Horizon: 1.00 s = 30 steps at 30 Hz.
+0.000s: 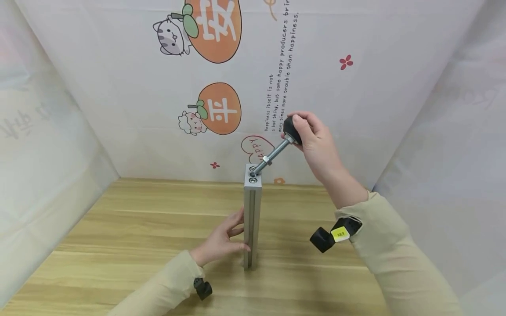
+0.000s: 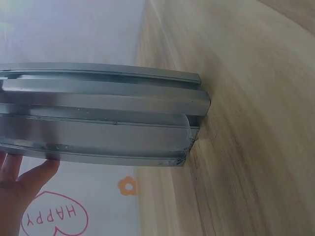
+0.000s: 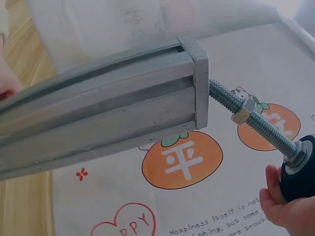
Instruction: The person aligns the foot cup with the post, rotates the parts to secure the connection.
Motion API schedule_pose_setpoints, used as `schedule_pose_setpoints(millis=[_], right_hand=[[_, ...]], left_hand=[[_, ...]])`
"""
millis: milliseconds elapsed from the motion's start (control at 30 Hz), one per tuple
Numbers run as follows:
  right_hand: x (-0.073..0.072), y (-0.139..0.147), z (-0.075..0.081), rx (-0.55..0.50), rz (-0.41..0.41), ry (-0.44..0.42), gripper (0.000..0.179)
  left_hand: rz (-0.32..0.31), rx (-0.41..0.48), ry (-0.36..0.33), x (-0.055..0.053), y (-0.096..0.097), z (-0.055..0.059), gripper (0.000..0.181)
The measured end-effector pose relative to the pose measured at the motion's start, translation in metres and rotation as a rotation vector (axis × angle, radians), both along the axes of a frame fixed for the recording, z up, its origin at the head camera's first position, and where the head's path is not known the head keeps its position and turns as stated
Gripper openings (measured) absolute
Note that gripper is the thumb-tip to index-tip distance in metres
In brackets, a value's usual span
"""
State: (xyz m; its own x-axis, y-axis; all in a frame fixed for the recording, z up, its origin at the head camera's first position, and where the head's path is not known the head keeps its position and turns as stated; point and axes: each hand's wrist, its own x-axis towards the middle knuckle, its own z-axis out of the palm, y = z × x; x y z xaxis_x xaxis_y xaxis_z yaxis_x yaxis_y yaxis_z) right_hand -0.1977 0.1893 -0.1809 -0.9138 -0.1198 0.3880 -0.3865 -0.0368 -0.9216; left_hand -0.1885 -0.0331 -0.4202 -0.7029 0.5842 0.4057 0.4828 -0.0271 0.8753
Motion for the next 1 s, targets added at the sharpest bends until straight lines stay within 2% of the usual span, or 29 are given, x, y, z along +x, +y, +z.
schedule_pose_setpoints(millis=[133,233,400,467,633,1000], right_hand=[[0.002,-0.004,0.009,0.16,-0.034,0.156,0.016],[0.005,-0.009,0.017,0.315,-0.083,0.287,0.02],[0.011,-0.017,0.025,0.523,-0.149,0.423,0.025],[0.012,-0.019,0.026,0.587,-0.144,0.48,0.025],[0.012,-0.025,0.028,0.67,-0.102,0.601,0.026],[0.013,-0.034,0.033,0.759,-0.042,0.663,0.024]], left_hand=[[0.008,-0.008,0.014,0.0,0.0,-0.001,0.106],[0.018,-0.016,0.031,-0.001,0.0,-0.002,0.107],[0.012,0.008,0.074,-0.003,0.001,-0.004,0.111],[0.008,0.024,0.103,-0.003,0.002,-0.006,0.113],[0.006,0.044,0.16,-0.004,0.002,-0.008,0.113],[-0.001,0.033,0.124,-0.002,0.001,-0.007,0.11]])
